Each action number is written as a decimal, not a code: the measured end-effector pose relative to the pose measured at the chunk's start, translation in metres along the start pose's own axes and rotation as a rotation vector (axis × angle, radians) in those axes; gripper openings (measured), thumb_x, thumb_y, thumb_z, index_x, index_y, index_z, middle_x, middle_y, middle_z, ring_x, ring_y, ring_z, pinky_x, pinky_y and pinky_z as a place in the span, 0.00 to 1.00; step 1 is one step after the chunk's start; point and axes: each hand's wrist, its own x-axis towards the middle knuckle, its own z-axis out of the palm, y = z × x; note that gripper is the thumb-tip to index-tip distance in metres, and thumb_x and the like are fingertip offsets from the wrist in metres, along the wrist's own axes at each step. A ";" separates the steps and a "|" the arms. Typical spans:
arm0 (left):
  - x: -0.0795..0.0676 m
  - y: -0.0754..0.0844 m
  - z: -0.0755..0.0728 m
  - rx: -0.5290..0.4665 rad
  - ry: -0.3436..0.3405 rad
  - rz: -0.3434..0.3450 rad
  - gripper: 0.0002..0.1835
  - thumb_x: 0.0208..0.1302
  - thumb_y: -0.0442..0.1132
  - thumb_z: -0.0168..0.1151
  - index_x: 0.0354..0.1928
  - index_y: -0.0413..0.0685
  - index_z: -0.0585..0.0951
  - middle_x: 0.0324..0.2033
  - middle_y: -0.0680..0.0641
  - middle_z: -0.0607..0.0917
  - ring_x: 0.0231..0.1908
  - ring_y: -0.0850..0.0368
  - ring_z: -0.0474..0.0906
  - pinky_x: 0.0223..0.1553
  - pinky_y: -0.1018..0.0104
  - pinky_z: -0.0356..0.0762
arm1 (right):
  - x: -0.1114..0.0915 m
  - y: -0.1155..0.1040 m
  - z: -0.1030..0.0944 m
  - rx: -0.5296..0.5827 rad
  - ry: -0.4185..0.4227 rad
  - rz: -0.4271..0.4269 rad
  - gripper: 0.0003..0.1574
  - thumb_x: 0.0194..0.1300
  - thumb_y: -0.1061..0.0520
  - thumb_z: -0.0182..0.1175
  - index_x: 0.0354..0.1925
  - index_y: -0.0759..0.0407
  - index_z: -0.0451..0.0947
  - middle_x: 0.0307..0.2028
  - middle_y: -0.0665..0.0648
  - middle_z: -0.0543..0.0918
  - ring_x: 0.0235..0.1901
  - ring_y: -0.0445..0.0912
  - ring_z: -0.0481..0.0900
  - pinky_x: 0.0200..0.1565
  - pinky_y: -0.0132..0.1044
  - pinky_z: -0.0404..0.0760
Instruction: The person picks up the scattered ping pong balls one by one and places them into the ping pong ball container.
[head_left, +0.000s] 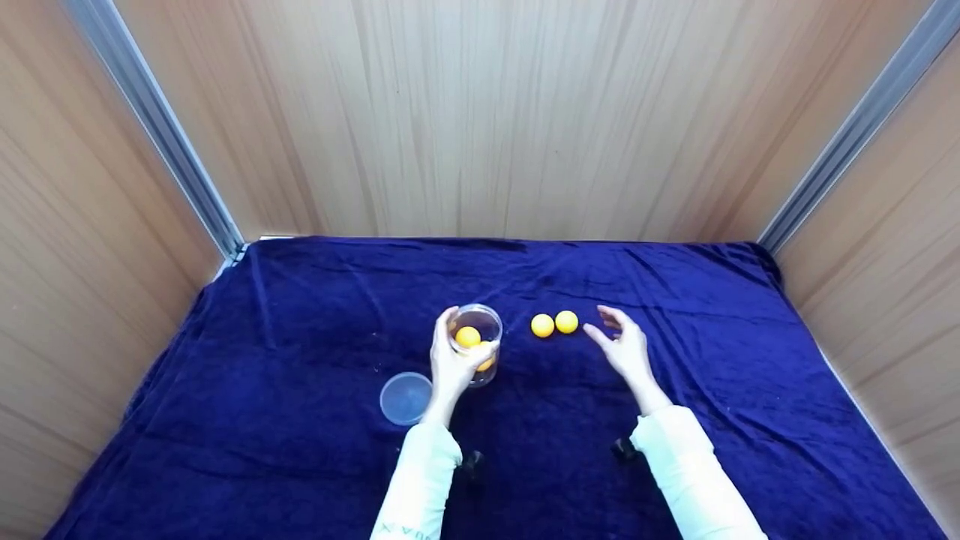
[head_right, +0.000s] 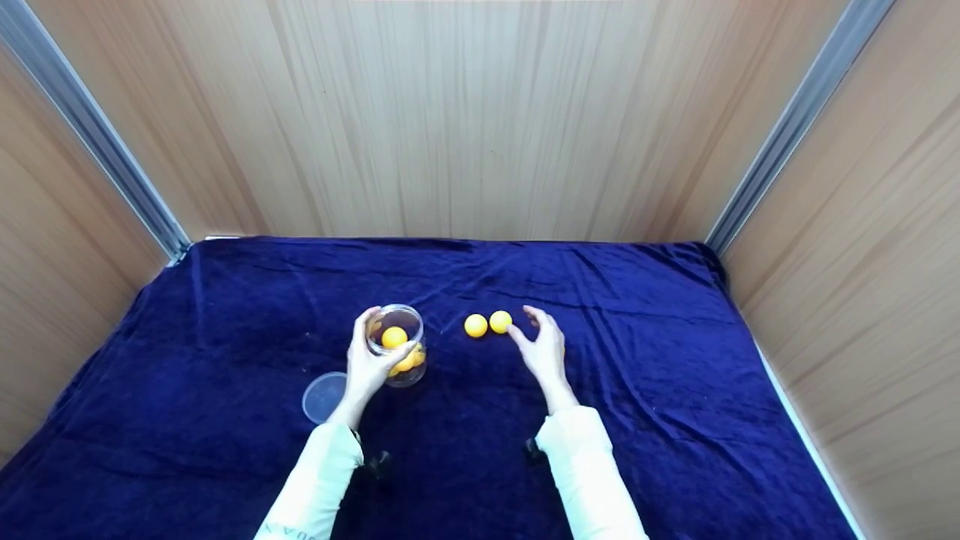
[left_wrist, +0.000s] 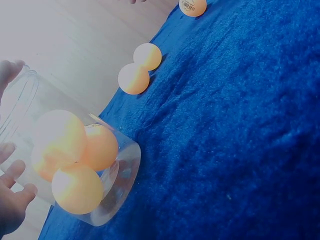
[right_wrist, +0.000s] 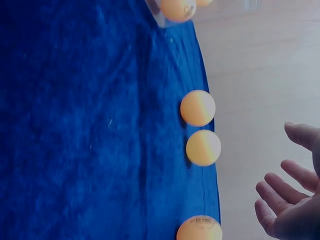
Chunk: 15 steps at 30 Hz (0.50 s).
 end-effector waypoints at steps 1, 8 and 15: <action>0.000 0.000 0.000 0.000 0.001 -0.003 0.41 0.31 0.27 0.73 0.54 0.31 0.65 0.44 0.30 0.74 0.46 0.35 0.70 0.49 0.47 0.65 | 0.001 0.002 -0.001 -0.005 0.004 0.004 0.27 0.50 0.58 0.65 0.49 0.66 0.73 0.45 0.66 0.77 0.46 0.58 0.74 0.45 0.52 0.70; -0.001 0.002 0.000 -0.017 -0.006 -0.011 0.40 0.32 0.26 0.72 0.54 0.32 0.65 0.45 0.29 0.73 0.46 0.34 0.70 0.49 0.46 0.64 | 0.001 0.016 -0.010 -0.027 0.026 0.053 0.30 0.49 0.58 0.66 0.51 0.69 0.71 0.48 0.67 0.75 0.49 0.59 0.71 0.51 0.49 0.67; -0.001 0.001 -0.001 -0.015 -0.006 -0.007 0.40 0.32 0.26 0.72 0.54 0.33 0.66 0.45 0.30 0.73 0.46 0.34 0.70 0.49 0.46 0.65 | 0.001 0.028 -0.013 -0.067 0.016 0.101 0.35 0.47 0.59 0.67 0.53 0.69 0.69 0.52 0.67 0.72 0.53 0.58 0.68 0.55 0.45 0.64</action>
